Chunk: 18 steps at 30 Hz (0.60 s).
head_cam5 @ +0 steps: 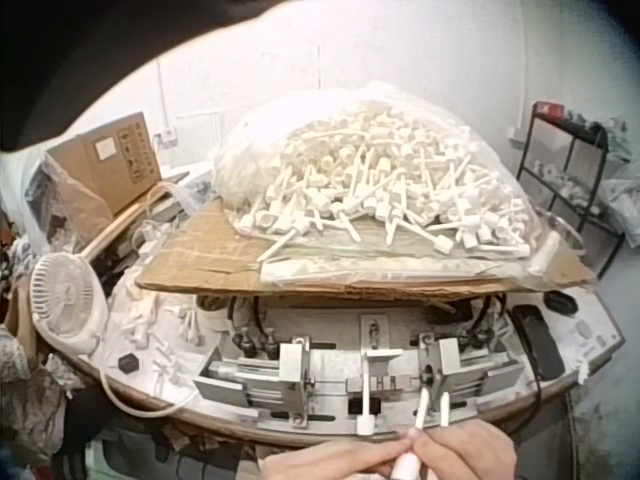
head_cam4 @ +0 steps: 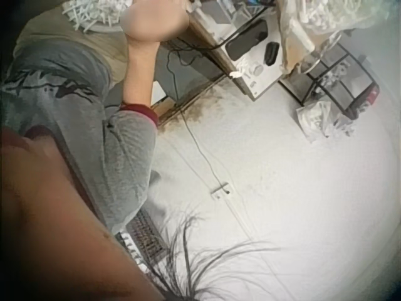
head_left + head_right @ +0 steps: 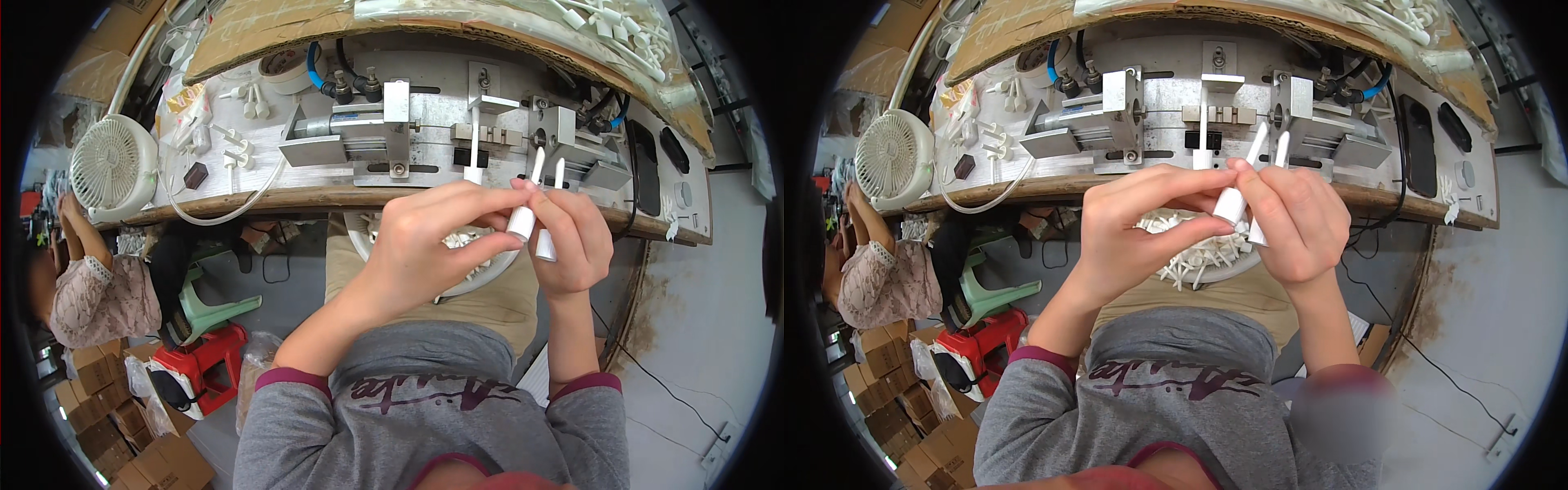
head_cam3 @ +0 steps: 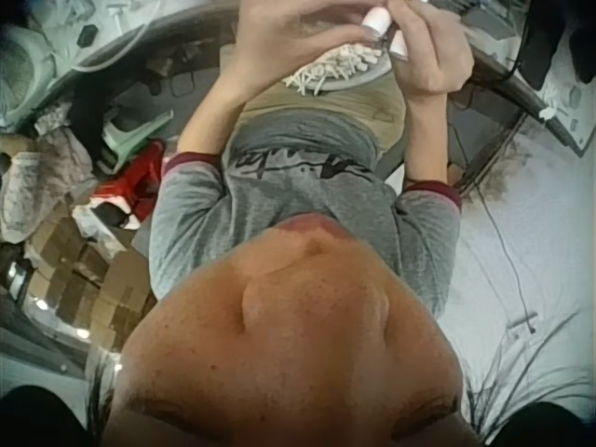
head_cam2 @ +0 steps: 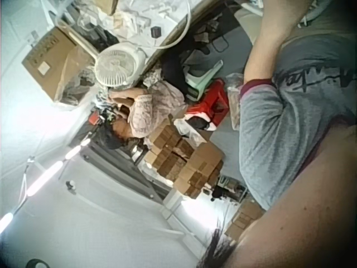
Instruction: The recorder is assembling small plastic parts using a machine on a workbench.
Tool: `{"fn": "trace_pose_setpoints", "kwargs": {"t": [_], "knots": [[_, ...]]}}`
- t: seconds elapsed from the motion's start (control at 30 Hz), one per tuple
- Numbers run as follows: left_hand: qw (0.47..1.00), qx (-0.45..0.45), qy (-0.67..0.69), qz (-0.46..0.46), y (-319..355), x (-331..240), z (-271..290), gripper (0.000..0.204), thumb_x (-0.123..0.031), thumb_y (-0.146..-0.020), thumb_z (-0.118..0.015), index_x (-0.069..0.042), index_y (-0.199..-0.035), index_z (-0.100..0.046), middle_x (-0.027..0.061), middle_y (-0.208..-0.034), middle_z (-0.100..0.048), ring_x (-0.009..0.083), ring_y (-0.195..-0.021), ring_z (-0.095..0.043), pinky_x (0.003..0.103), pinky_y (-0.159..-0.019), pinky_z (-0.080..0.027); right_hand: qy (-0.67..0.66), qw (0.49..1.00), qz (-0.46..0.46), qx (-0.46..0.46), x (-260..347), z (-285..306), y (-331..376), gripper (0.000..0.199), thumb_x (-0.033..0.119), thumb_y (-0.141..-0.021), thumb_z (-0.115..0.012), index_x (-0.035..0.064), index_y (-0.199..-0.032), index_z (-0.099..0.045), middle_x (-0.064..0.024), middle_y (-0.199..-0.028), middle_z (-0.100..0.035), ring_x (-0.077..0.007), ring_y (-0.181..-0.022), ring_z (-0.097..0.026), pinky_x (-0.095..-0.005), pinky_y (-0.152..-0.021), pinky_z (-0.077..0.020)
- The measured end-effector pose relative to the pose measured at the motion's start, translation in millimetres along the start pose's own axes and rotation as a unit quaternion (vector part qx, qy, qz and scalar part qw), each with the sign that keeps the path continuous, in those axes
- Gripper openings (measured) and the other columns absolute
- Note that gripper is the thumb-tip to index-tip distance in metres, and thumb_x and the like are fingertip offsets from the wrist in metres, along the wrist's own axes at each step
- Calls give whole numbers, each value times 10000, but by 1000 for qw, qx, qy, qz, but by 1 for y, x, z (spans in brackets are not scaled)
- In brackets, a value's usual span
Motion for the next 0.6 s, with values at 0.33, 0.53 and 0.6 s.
{"fn": "trace_pose_setpoints", "kwargs": {"t": [0.33, 0.53, 0.6], "knots": [[943, -1, -325, -68, 3, 13, -1, 312, -6, -758, -746, -21, -1068, -712, 134, -1224, -648, 245, -880, -669, 332, -753, -549, -116, 985, -122, 24, -23, 4, -2, 476, 150, -736, -825, -61, -1136, -676, -196, -1153, -667, -291, -1045, -655, -358, -879, -547], [889, 79, -443, -83, -13, 19, -17, 232, -87, -766, -738, -31, -991, -722, 103, -1201, -697, 212, -734, -689, 291, -673, -521, -157, 978, -131, 48, -23, 3, -3, 507, 193, -801, -768, -81, -1204, -627, -230, -1204, -644, -325, -1133, -623, -372, -931, -524], [880, 102, -458, -69, -17, 19, -18, 228, -109, -763, -744, -40, -980, -724, 99, -1192, -702, 209, -694, -690, 295, -648, -524, -170, 973, -152, 40, -27, 3, -1, 466, 153, -806, -759, -77, -1190, -626, -230, -1216, -639, -324, -1137, -622, -372, -938, -519]]}}
Point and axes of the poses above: each hand's wrist, its own y-axis away from the middle knuckle, its own z-axis out of the back of the hand, x = y × z, the point moved 8 cm from there along -y, towards the middle knuckle
